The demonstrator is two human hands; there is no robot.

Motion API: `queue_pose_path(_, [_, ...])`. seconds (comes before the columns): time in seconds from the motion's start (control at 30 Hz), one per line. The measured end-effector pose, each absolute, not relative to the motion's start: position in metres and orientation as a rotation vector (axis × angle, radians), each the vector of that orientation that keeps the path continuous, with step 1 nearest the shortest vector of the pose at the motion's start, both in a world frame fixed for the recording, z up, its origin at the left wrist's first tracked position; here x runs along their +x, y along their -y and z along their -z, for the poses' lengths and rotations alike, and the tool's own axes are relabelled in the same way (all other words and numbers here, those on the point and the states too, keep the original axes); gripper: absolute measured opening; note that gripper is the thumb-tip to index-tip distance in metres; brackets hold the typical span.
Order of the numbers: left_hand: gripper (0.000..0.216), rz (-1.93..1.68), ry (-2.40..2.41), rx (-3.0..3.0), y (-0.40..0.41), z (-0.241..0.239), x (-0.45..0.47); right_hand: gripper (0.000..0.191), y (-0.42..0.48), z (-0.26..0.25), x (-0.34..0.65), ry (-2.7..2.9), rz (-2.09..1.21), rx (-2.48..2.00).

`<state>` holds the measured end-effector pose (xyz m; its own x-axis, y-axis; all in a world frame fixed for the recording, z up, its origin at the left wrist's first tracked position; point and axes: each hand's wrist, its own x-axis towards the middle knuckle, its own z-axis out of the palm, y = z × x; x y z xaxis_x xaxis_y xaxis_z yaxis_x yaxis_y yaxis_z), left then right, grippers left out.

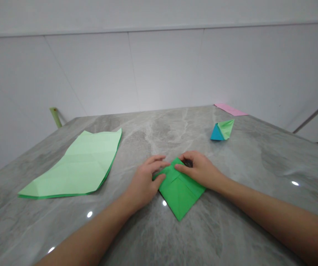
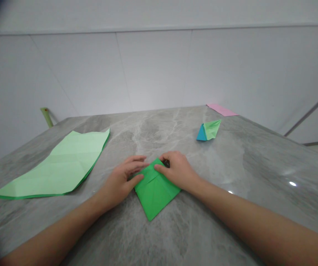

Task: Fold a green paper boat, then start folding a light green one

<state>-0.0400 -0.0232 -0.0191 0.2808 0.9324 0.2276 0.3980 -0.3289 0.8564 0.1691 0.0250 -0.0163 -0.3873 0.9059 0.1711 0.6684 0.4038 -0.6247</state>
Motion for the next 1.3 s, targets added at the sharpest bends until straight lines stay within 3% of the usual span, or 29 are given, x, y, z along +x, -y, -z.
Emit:
queue_pose_path(0.23, [0.033,-0.505,-1.133,2.422,0.025,0.014,-0.046,0.052,-0.026,0.022,0.171,2.245,-0.292,-1.538])
queue_pose_path(0.5, [0.038,-0.38,-1.191,2.539,0.036,0.002,-0.041,0.061,-0.023,0.027,0.169,2.354,-0.127,-1.575])
queue_pose_path(0.63, [0.053,-0.261,-1.157,2.533,0.038,0.002,-0.04,0.062,-0.024,0.034,0.16,2.406,-0.029,-1.545])
queue_pose_path(0.9, [0.066,-0.163,-1.183,2.555,0.038,0.006,-0.044,0.083,-0.028,0.027,0.171,2.384,-0.034,-1.758])
queue_pose_path(1.17, [0.074,-0.062,-1.229,2.596,0.039,0.005,-0.038,0.072,-0.028,0.029,0.16,2.421,-0.133,-1.689])
queue_pose_path(1.3, [0.075,-0.074,-1.295,2.576,0.04,0.01,-0.037,0.091,-0.029,0.02,0.172,2.47,-0.307,-1.645])
